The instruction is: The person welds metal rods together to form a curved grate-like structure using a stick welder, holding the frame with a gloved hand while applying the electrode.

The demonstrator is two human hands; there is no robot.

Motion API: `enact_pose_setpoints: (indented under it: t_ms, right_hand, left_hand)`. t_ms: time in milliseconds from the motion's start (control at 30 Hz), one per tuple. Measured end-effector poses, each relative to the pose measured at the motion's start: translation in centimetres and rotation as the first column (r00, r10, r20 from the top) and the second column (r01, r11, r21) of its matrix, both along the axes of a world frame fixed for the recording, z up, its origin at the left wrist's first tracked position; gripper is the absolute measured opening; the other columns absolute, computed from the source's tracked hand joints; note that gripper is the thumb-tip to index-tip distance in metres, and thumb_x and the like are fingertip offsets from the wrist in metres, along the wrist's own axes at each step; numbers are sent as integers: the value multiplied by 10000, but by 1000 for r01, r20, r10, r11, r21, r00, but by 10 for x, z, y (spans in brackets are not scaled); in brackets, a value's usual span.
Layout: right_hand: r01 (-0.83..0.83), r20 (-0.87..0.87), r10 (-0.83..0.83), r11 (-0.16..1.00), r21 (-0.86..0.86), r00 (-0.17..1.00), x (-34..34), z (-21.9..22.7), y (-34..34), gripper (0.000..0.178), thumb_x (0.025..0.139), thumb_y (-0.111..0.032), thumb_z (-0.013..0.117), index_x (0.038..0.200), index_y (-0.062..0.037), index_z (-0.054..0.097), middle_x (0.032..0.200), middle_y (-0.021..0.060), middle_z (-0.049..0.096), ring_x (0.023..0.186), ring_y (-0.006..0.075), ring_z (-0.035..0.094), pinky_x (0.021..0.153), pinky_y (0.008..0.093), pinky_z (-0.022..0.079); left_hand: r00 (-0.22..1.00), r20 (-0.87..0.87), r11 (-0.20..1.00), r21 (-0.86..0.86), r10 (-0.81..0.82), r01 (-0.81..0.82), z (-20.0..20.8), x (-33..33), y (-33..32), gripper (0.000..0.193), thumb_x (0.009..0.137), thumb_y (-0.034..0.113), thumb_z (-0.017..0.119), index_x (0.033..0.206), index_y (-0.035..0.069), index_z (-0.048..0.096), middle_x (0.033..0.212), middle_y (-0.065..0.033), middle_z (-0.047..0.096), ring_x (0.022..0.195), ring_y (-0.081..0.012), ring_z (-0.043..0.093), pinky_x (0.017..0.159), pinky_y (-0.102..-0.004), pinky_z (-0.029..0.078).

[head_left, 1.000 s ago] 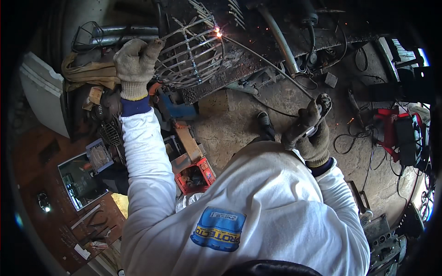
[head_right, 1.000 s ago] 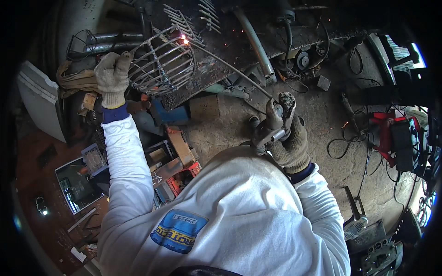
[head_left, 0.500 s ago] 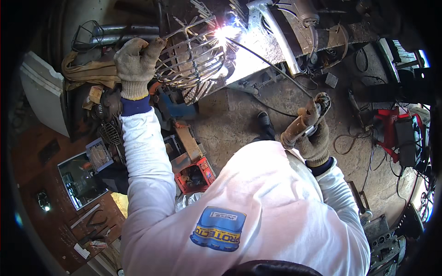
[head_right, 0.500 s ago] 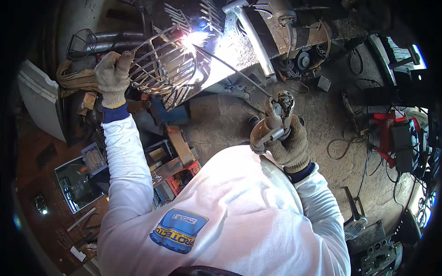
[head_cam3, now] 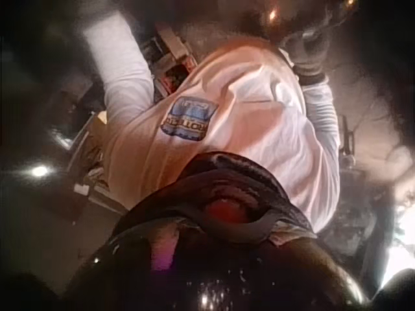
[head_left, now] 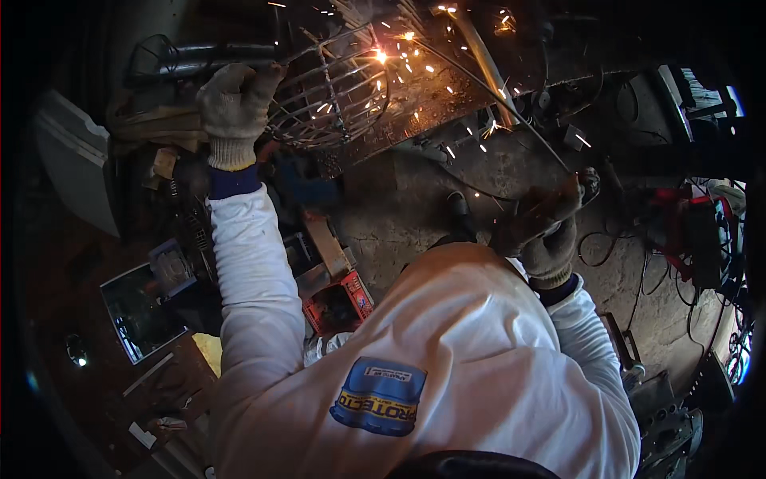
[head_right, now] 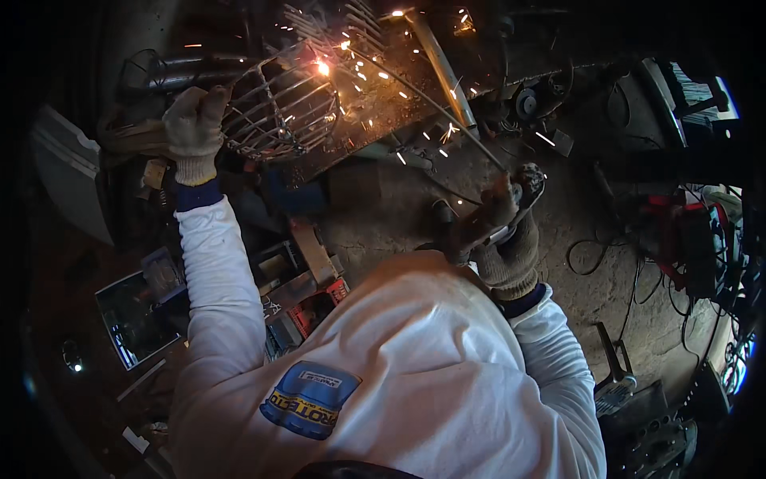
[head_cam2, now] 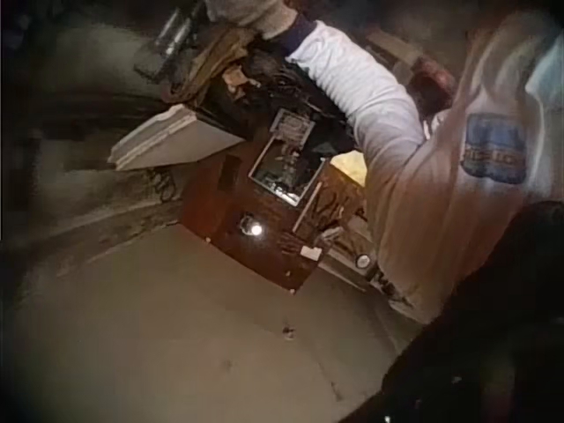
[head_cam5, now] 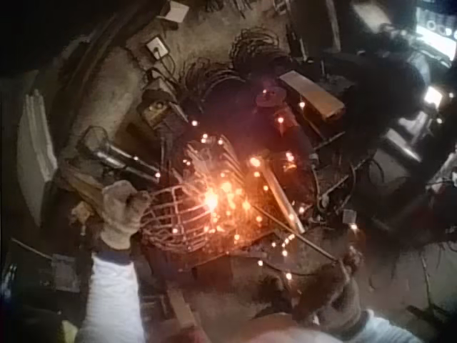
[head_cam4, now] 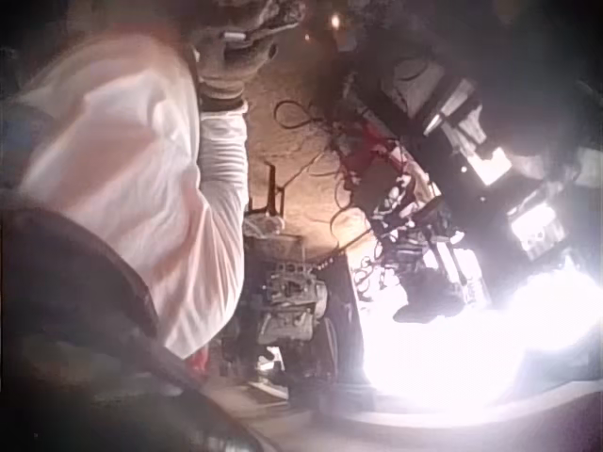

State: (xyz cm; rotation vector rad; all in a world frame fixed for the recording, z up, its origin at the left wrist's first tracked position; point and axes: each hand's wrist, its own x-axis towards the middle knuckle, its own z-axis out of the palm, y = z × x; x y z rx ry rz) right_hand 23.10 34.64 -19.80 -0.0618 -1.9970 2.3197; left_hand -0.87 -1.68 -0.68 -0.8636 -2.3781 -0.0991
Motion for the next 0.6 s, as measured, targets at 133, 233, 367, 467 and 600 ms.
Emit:
enact_pose_setpoints:
  t_ms: [133, 233, 367, 467, 600]
  right_hand:
    - [18, -60, -14, 998, 52, 998, -2, 6, -1, 713, 773, -345, 777, 1313, 1, 467, 1104, 85, 628, 949, 184, 637, 850, 316, 501]
    - [-42, 25, 40, 996, 80, 999, -1, 17, -3, 706, 768, -370, 770, 1290, 9, 484, 1081, 98, 642, 946, 203, 646, 848, 321, 501]
    - [-19, -16, 21, 992, 121, 1000, -3, 17, -6, 682, 759, -376, 762, 1259, 13, 510, 1037, 107, 657, 923, 229, 655, 832, 338, 500]
    - [5, -10, -4, 997, 82, 1000, -5, 22, -11, 647, 763, -374, 753, 1233, 10, 526, 1022, 107, 661, 902, 235, 655, 818, 345, 500]
    - [-21, -1, 21, 992, 123, 1000, -5, 22, -8, 597, 765, -361, 748, 1195, -3, 538, 1016, 101, 655, 889, 229, 648, 799, 337, 500]
  left_hand:
    - [978, 177, 969, 200, 111, -146, 5, 9, 11, 526, 842, 515, 650, 653, 30, 572, 568, -109, 501, 524, -258, 488, 547, -391, 403]
    - [968, 198, 973, 145, 152, -182, 6, 9, 7, 541, 840, 533, 644, 656, 28, 577, 566, -109, 500, 529, -256, 488, 548, -387, 400]
    - [974, 178, 977, 138, 138, -163, 8, 10, 7, 529, 842, 518, 655, 656, 29, 579, 558, -102, 494, 530, -241, 483, 548, -380, 394]
    - [974, 179, 977, 138, 136, -162, 6, 9, 6, 520, 847, 506, 661, 658, 27, 580, 555, -97, 491, 533, -227, 486, 549, -377, 392]
    - [971, 188, 976, 135, 144, -171, 8, 10, 9, 524, 849, 502, 663, 642, 29, 573, 549, -91, 492, 536, -218, 493, 550, -381, 395]
